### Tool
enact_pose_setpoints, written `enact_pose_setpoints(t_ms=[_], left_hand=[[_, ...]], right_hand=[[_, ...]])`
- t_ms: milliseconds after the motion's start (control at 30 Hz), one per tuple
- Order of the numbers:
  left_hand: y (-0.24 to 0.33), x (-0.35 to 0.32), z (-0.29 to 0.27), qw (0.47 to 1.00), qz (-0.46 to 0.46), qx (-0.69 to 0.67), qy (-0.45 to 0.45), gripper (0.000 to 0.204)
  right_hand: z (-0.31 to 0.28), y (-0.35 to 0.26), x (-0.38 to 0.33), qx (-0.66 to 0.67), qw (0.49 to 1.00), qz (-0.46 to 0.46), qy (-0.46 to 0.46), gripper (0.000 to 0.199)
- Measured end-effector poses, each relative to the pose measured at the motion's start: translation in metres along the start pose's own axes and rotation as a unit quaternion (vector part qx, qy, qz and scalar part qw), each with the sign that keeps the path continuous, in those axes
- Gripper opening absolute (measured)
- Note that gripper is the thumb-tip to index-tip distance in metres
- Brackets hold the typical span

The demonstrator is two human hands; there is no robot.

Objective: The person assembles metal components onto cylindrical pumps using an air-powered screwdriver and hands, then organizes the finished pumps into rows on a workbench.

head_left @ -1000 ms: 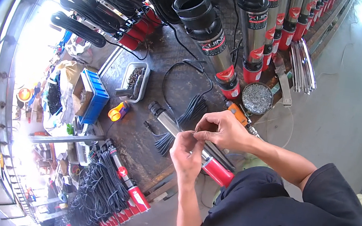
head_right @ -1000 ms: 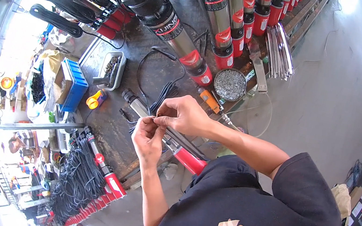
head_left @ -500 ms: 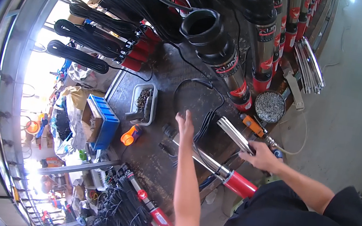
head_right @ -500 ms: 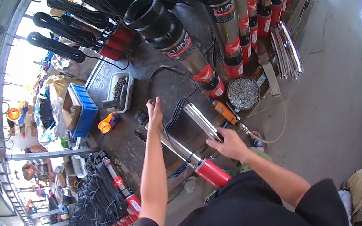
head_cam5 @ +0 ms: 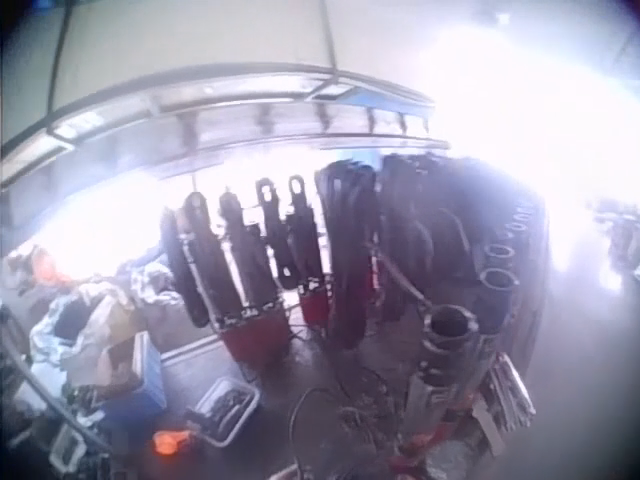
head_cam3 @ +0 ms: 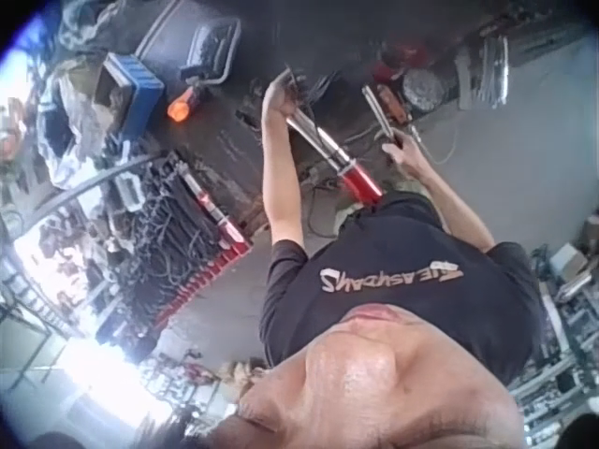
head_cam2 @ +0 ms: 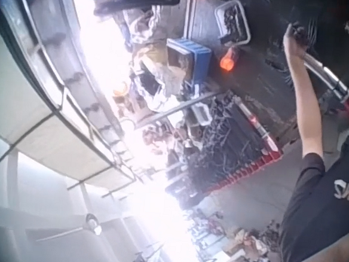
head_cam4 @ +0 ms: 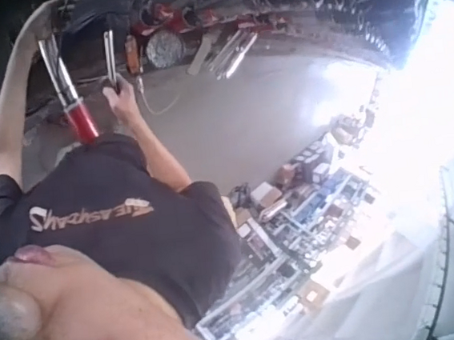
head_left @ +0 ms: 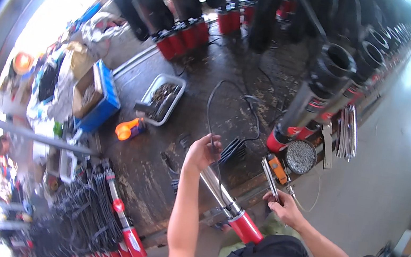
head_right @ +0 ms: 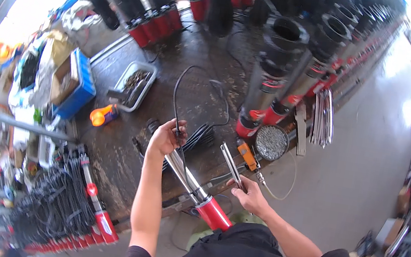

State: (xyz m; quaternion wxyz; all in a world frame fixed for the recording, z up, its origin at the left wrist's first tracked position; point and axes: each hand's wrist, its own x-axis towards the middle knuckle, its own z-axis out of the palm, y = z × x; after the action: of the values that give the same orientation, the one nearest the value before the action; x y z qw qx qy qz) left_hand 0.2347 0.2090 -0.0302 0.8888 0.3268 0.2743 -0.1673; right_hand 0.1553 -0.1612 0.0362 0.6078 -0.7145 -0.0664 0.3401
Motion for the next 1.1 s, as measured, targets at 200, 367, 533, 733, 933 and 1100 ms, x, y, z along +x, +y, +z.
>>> enact_pose_setpoints(t_ms=[200, 367, 533, 733, 933, 1100], left_hand=[[0.052, -0.039, -0.037, 0.793, 0.381, 0.451, 0.151, 0.021], [0.060, 0.004, -0.081, 0.771, 0.414, 0.433, 0.217, 0.023], [0.054, 0.021, -0.082, 0.776, 0.443, 0.388, 0.225, 0.020], [0.046, 0.016, -0.076, 0.826, 0.420, 0.282, 0.251, 0.022], [0.046, 0.019, -0.089, 0.848, 0.406, 0.236, 0.246, 0.024], [0.044, 0.018, -0.091, 0.858, 0.435, 0.179, 0.206, 0.025]], right_hand=[[0.045, -0.029, 0.062, -0.092, 0.993, -0.038, -0.071, 0.022], [0.111, -0.026, 0.152, -0.254, 0.959, -0.108, -0.058, 0.033], [0.173, -0.055, 0.227, -0.289, 0.929, -0.225, 0.057, 0.035], [0.188, -0.063, 0.257, -0.383, 0.888, -0.249, 0.055, 0.033], [0.168, -0.054, 0.205, -0.295, 0.925, -0.231, 0.055, 0.039], [0.154, -0.002, 0.155, -0.162, 0.970, -0.169, 0.065, 0.038]])
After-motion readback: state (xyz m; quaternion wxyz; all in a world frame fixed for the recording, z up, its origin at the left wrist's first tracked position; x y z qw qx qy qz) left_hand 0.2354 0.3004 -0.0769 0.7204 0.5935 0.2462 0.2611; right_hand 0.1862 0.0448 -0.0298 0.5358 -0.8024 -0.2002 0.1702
